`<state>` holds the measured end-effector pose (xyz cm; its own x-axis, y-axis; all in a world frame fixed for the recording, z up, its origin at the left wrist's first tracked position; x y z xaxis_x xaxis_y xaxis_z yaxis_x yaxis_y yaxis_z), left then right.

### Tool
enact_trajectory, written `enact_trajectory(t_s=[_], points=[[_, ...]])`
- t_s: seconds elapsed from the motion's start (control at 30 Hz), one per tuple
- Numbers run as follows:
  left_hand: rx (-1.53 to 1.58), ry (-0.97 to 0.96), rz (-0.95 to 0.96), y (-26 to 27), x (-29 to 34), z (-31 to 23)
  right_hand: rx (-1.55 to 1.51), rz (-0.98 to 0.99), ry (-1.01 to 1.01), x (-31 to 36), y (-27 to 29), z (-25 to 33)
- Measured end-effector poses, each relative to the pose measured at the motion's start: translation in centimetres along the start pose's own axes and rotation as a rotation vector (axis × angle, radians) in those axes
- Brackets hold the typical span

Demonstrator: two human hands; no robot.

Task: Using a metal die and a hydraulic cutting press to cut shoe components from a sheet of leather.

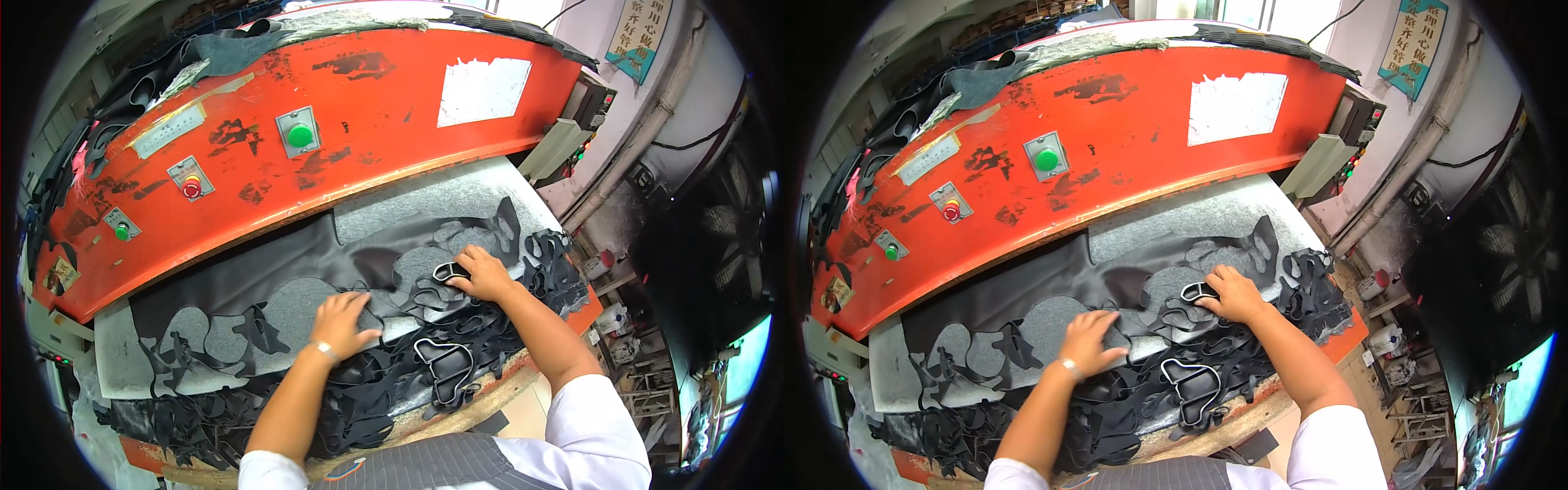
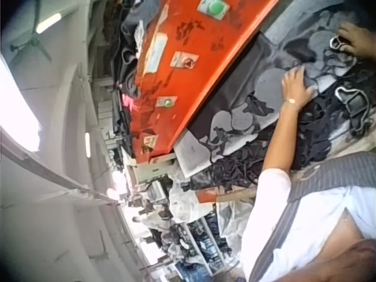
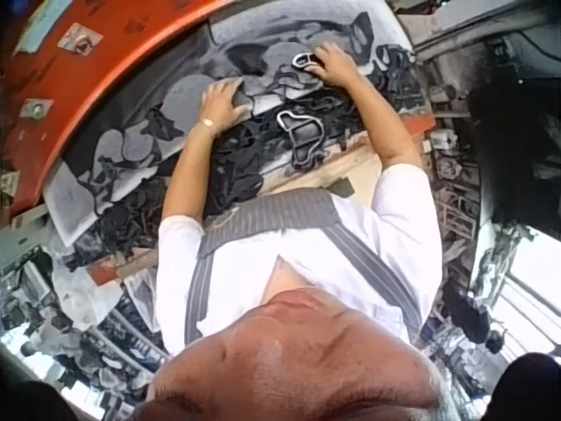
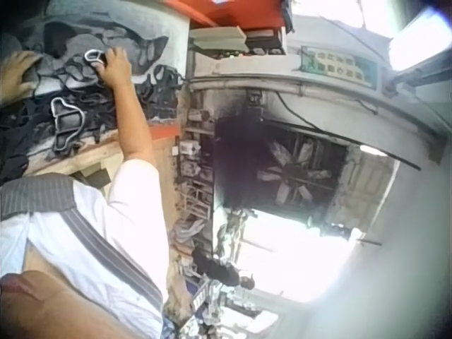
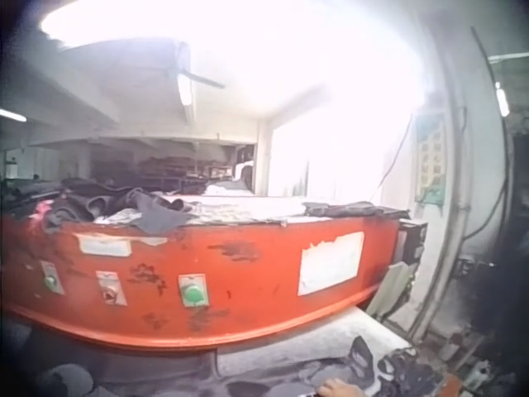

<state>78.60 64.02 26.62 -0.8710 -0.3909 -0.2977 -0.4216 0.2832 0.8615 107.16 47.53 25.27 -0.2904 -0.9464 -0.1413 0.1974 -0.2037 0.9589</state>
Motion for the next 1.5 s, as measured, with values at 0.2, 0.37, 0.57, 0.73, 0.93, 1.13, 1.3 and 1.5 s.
enact_trajectory(t_s=[0.2, 0.37, 0.57, 0.73, 0.93, 1.13, 1.3, 1.5], points=[[-0.034, 0.083, 0.332, -2.5, -1.8, -1.8, -0.064, 0.071, -0.011, 0.5, 1.0, -4.8], [-0.023, 0.085, 0.487, -1.2, 2.0, -2.5, 0.004, 0.024, -0.04, -0.1, 2.5, -7.3], [0.135, 0.138, 0.359, 0.7, 5.0, -4.5, -0.048, -0.113, 0.216, -0.4, 6.3, -4.2], [0.357, 0.29, 0.145, 3.6, 10.0, -3.5, -0.347, 0.254, 0.744, 1.3, 5.2, 8.8], [0.128, 0.625, -0.385, 11.6, 20.6, -0.6, -0.406, 0.522, 0.858, 8.2, 3.0, 16.9], [0.134, 0.84, -0.191, 12.0, 33.2, -1.8, -0.122, 0.59, 0.798, 11.5, -0.5, 20.0], [-0.146, 0.683, -0.1, 8.3, 32.9, -3.1, -0.158, 0.603, 0.637, 9.0, 1.2, 20.5], [-0.233, 0.634, -0.271, 8.8, 33.4, -2.2, -0.036, 0.487, 0.272, 8.8, 2.0, 14.9]])
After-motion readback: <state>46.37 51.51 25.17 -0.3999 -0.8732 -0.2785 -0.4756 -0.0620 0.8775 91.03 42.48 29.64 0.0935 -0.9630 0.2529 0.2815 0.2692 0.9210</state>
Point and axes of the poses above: each hand's wrist, its own x-axis away from the middle knuckle, its own y-axis out of the back of the hand, z = x × y, the point moved 2 cm from there along -x, towards the middle knuckle
